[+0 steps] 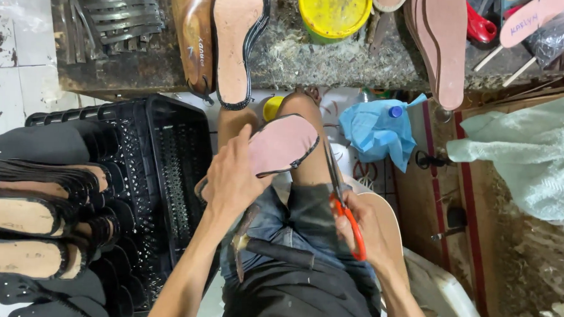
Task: Assembling sandals by lasting them, which involves stretching and securing straps over a wooden form.
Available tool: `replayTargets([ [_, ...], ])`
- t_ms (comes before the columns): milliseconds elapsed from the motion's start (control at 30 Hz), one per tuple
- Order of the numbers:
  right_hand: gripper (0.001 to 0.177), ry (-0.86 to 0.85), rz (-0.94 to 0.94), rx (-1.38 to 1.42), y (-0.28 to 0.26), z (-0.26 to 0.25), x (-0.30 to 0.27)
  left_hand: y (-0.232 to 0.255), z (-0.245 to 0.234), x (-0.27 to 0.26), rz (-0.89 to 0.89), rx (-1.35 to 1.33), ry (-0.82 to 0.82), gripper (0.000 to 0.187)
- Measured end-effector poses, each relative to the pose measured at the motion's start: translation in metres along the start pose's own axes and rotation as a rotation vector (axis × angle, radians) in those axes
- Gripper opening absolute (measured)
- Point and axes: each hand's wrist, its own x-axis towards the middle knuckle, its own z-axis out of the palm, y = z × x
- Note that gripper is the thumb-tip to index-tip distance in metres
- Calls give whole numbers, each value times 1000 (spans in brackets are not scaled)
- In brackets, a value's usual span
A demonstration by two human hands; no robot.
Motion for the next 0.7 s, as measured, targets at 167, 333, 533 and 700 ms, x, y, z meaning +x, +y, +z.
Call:
replayTargets([
  [167,82,-154,110,99,-49,15,-14,-4,-1,-34,-63,29,374,93],
  [333,83,-161,-51,-154,-58,22,-19,2,-10,-54,-33,15,495,88],
  [533,82,-165,-51,-193,-66,25,-23,6,-13,-64,6,34,563,84],
  [700,76,-155,-61,-181,-68,28,-24,10,-10,-68,56,104,578,78],
])
